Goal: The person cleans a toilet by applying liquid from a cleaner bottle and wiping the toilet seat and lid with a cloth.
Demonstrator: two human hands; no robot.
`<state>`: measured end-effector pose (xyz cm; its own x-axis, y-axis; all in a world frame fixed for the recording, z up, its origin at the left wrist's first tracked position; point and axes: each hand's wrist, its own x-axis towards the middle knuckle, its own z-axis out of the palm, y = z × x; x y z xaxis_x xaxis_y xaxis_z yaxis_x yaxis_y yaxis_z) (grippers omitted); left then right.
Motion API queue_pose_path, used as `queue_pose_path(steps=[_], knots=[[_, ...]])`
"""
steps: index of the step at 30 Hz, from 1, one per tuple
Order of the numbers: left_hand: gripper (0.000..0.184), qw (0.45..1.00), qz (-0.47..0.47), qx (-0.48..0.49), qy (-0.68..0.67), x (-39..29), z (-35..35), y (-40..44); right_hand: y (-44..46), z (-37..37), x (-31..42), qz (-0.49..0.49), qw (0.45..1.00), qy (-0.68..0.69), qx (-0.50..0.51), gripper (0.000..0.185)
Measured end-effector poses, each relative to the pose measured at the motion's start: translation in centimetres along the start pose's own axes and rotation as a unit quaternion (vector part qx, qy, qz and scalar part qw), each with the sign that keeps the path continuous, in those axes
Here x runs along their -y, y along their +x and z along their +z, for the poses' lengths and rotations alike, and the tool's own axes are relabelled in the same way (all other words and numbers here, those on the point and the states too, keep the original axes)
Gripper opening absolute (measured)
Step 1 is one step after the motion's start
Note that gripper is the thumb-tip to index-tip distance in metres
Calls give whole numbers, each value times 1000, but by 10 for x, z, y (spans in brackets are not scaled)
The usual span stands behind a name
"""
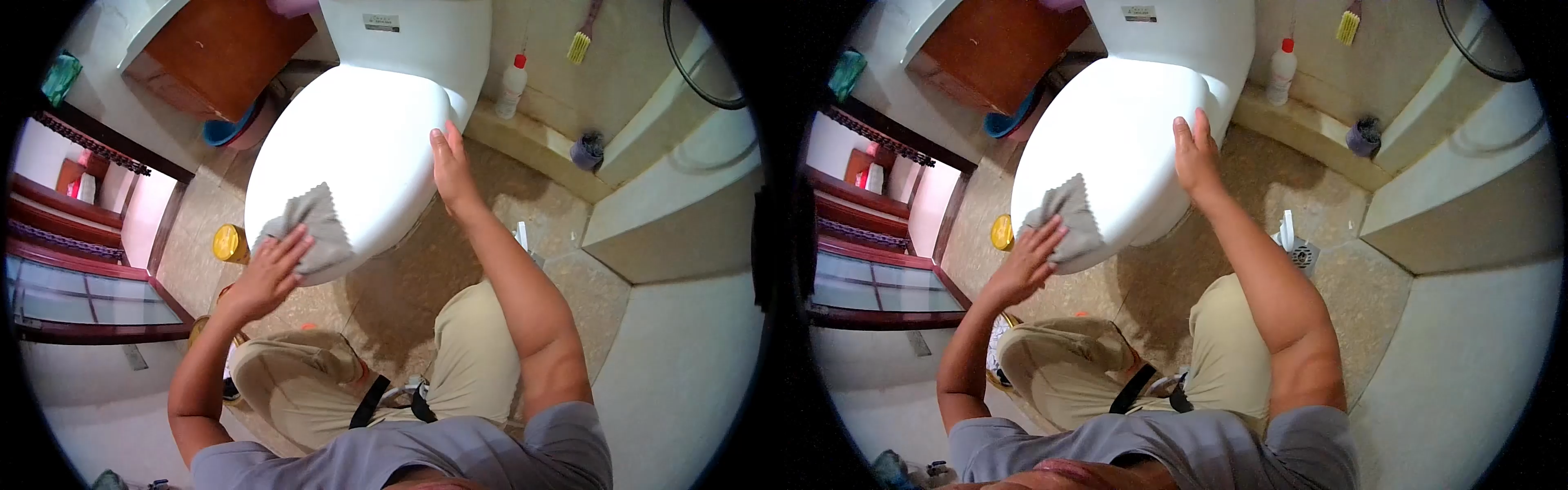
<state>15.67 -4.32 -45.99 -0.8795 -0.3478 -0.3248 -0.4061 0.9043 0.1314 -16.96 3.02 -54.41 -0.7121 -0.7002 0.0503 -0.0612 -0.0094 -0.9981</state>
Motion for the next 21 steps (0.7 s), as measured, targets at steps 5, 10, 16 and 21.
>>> queue_pose_path(steps=[5, 10, 16, 21], knots=[[59, 986, -113, -118, -13, 76, 15, 52, 3, -1, -2, 7, 999, 48, 11, 71], [56, 978, -18, -192, 82, 119, -21, 199, 2, 0, 3, 11, 999, 50, -8, 74], [40, 960, 70, -147, 229, 10, -67, 359, 0, -3, 15, 37, 984, 172, -8, 72], [38, 943, 188, -220, 164, -58, -38, 348, 10, 0, 8, -36, 975, 212, -53, 73]])
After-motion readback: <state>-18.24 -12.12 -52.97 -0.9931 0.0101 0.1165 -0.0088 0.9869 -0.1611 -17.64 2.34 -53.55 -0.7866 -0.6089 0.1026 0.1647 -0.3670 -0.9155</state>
